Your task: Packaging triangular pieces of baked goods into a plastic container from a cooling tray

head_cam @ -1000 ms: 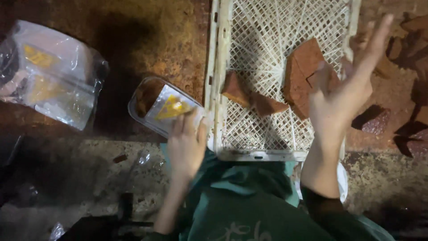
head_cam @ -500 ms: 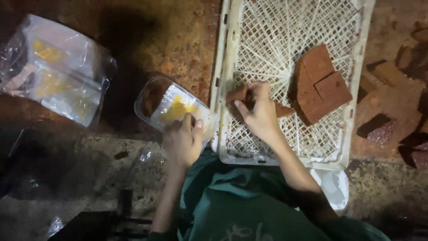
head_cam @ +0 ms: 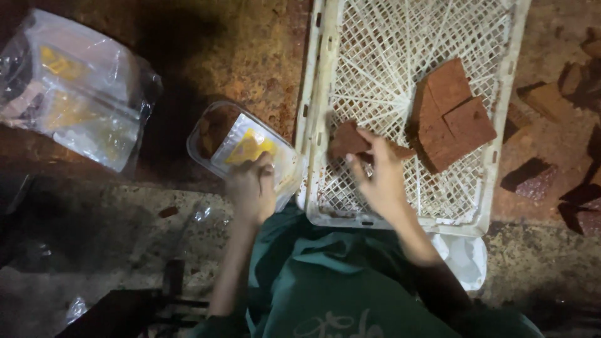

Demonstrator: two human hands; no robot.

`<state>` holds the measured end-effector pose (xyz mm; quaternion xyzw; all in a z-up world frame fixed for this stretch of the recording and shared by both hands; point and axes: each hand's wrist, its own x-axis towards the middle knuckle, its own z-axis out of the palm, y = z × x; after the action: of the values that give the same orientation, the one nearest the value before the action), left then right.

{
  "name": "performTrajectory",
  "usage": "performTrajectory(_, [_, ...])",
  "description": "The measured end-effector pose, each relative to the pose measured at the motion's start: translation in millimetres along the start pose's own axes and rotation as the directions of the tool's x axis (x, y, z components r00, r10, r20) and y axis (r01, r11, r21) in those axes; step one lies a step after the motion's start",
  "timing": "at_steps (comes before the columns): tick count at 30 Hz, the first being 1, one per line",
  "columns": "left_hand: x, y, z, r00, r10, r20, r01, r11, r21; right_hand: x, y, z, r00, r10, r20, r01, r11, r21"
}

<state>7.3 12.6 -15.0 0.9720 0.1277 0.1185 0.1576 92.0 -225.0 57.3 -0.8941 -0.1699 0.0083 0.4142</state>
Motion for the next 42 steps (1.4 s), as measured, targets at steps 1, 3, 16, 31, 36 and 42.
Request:
performTrajectory(1, [-1.4, 0.1, 1.5, 0.995, -0.013, 0.096, 0.018, 0.998, -0.06, 0.3, -1.9, -6.4, 1.0, 0.025, 0.015, -0.025, 0.999, 0.035])
performTrajectory(3, [1.7, 6.1, -13.0, 0.987, -0.099, 0.129, 0.128, 0.962, -0.242, 1.7, -5.2, -10.8, 0.999, 0.037, 0.005, -0.037, 0.997, 0.071])
performTrajectory(16, [9.2, 56.3, -62.9, 0.966, -0.233, 0.11, 0.245, 0.962, -0.12, -26.5, -26.3, 32.7, 0.955, -0.27, -0.126, 0.294, 0.924, 0.244])
performTrajectory(31, [-19.6, 129.7, -68.3, 0.958, 0.262, -0.116, -0.277, 0.743, -0.61, 19.8, -39.3, -44.7, 0.97, -0.054, 0.236, 0.046, 0.998, 0.041])
performTrajectory(36, [-2.9, 77.4, -62.8, 0.991, 0.103, -0.084, -0.122, 0.954, -0.273, 43.7, -20.1, -104.8, 0.951, -0.204, -0.233, 0.133, 0.948, -0.289])
performTrajectory(42, [-2.5, 42.3, -26.0, 0.998, -0.02, -0.057, 0.012, 0.99, -0.138, 39.1, 12.0, -56.1, 0.944, 0.285, 0.165, -0.154, 0.825, -0.543])
